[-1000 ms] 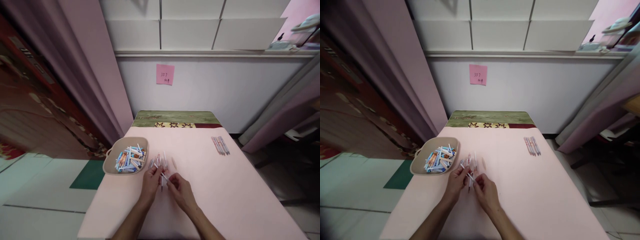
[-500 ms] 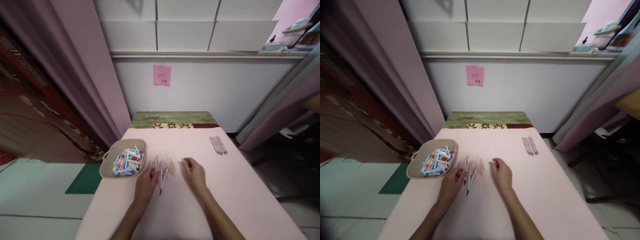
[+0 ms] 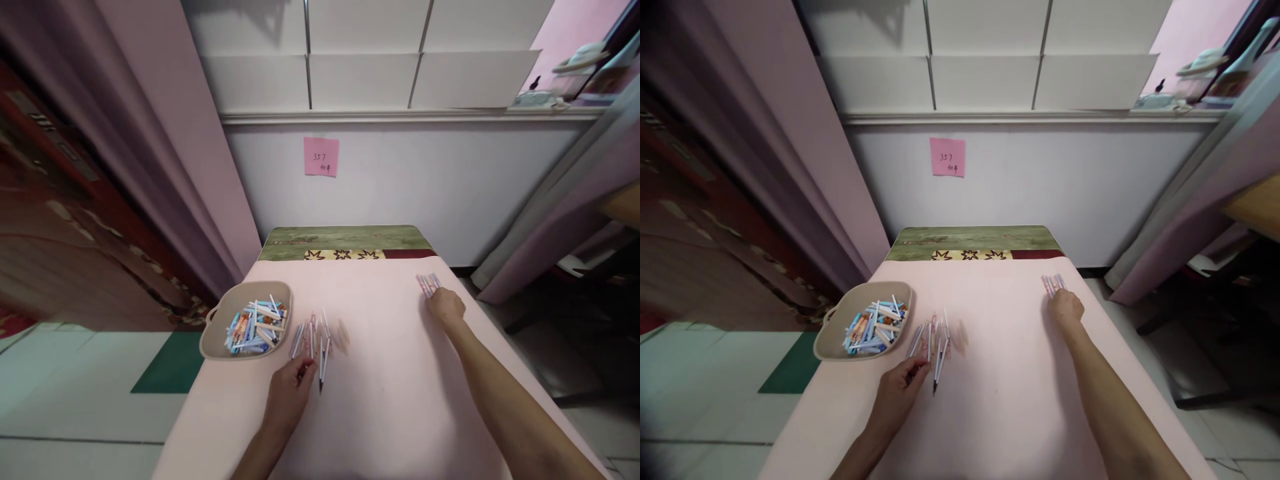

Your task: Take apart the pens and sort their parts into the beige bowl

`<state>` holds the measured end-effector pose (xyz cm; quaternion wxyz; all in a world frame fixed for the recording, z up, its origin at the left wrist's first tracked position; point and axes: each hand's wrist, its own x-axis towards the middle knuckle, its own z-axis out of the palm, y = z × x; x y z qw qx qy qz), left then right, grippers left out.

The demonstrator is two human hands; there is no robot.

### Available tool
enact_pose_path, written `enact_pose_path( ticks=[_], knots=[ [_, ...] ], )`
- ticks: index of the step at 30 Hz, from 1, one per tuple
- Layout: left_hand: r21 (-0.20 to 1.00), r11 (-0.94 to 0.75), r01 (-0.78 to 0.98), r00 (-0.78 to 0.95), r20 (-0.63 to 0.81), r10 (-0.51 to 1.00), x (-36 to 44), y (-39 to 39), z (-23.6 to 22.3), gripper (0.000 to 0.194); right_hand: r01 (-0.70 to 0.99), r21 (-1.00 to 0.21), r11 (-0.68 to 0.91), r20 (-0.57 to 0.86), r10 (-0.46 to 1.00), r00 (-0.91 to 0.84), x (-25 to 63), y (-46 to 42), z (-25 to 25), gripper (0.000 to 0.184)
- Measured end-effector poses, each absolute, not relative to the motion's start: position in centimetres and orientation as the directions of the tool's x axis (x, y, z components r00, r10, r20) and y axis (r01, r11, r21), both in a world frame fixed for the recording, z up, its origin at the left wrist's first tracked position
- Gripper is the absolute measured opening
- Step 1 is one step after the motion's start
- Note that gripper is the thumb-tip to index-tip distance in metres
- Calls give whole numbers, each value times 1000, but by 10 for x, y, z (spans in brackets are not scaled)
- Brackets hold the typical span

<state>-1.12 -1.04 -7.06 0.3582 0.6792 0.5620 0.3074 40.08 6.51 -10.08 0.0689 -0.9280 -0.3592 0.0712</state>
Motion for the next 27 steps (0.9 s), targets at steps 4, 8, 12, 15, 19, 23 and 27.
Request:
enact_pose_path(
  ticks=[4, 8, 12, 15, 19, 23, 27],
  knots=[
    [845, -112, 523, 164, 30, 986, -11, -9, -66, 22, 669, -173, -722, -97, 689, 718, 398, 68, -93, 32],
    [874, -92, 477, 142, 27, 989, -9, -8, -61, 24, 698, -224, -680, -94, 728, 679, 389, 64, -72, 32],
    [950, 11, 311, 100, -44, 994, -5, -7, -58, 25, 700, -363, -615, -113, 775, 622, 346, 44, -51, 25],
    [979, 200, 38, 134, -203, 970, 6, -6, -58, 30, 627, -635, -451, -202, 881, 428, 280, 10, -49, 24],
    [850, 424, -312, 276, -346, 897, 24, -5, -58, 36, -23, -933, -360, -361, 933, 10, 190, -37, -60, 28],
    [697, 522, -492, 346, -395, 851, 29, -8, -58, 26, -509, -769, -387, -352, 921, -169, 157, -61, -66, 29],
    [628, 568, -532, 405, -400, 822, 24, -12, -59, 21, -614, -558, -558, -374, 830, -414, 159, -67, -66, 34]
  ],
)
